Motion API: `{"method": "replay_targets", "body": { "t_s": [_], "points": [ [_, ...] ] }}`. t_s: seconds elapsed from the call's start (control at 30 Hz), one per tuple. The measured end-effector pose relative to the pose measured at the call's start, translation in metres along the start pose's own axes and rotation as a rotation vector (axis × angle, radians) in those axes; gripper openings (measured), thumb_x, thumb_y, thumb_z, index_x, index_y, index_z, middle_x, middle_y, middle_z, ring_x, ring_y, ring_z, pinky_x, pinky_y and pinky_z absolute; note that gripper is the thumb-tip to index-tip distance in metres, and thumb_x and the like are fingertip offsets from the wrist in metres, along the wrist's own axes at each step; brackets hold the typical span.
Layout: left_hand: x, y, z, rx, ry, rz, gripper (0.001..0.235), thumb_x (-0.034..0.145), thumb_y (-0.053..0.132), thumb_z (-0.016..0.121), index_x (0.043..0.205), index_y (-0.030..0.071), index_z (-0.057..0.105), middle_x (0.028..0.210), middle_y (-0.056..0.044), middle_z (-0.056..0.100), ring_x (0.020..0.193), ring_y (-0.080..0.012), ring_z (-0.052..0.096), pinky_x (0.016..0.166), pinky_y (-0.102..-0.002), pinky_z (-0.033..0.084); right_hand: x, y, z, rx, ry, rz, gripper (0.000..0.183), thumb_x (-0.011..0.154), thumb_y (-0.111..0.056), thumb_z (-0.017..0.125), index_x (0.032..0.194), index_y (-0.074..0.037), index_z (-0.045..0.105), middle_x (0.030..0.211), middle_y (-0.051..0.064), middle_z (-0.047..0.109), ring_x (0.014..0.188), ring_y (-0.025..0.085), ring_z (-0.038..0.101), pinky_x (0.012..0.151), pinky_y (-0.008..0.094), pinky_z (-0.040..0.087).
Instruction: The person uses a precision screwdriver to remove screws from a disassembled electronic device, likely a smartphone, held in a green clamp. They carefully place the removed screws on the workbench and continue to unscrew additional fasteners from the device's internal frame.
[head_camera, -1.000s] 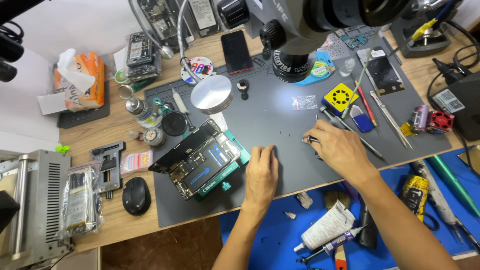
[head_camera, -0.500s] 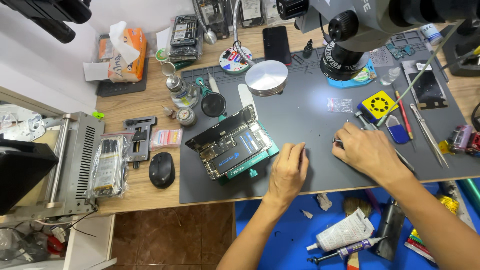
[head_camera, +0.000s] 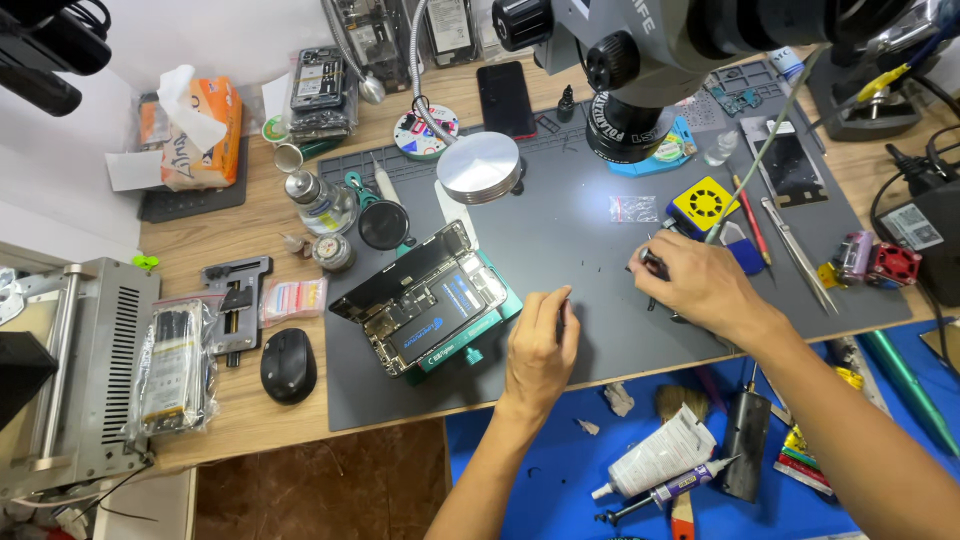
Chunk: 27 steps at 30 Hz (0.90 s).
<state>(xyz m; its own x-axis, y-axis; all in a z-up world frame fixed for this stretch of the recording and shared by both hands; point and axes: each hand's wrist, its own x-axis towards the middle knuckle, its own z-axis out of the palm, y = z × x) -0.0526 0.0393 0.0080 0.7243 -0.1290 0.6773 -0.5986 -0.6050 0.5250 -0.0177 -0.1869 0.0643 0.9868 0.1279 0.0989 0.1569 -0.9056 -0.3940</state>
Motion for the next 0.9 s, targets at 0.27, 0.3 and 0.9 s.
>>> {"method": "replay_targets", "body": {
  "t_s": [0.27, 0.3, 0.9],
  "points": [
    [0.005, 0.040, -0.008, -0.781, 0.012, -0.487, 0.020, 0.099, 0.004, 0.070, 0.119, 0.002, 0.074, 0.095, -0.011, 0.073, 0.073, -0.0174, 0.071, 0.064, -0.030, 0.058, -0.030, -0.051, 0.004, 0.868, 0.054, 0.327, 0.016, 0.097, -0.022, 0.074, 0.092, -0.008, 0.077, 0.049, -0.006, 0.045, 0.048, 0.008, 0.042, 0.046, 0.023, 0.038],
    [0.004, 0.043, -0.005, -0.970, 0.028, -0.585, 0.023, 0.099, 0.005, 0.073, 0.122, 0.001, 0.073, 0.097, -0.010, 0.074, 0.075, -0.0149, 0.070, 0.066, -0.028, 0.058, -0.033, -0.060, 0.005, 0.989, 0.070, 0.349, 0.019, 0.100, -0.022, 0.073, 0.090, -0.005, 0.074, 0.045, -0.004, 0.041, 0.043, 0.009, 0.040, 0.044, 0.021, 0.035],
    [0.024, 0.063, -0.071, -0.742, 0.094, -0.208, 0.027, 0.092, -0.017, 0.072, 0.109, 0.003, 0.072, 0.106, -0.014, 0.074, 0.097, -0.0225, 0.074, 0.090, -0.029, 0.065, -0.061, -0.085, -0.007, 0.429, 0.407, -0.454, 0.017, 0.093, -0.010, 0.078, 0.109, -0.009, 0.072, 0.101, 0.007, 0.074, 0.087, 0.017, 0.073, 0.077, 0.026, 0.059]
  ]
}}
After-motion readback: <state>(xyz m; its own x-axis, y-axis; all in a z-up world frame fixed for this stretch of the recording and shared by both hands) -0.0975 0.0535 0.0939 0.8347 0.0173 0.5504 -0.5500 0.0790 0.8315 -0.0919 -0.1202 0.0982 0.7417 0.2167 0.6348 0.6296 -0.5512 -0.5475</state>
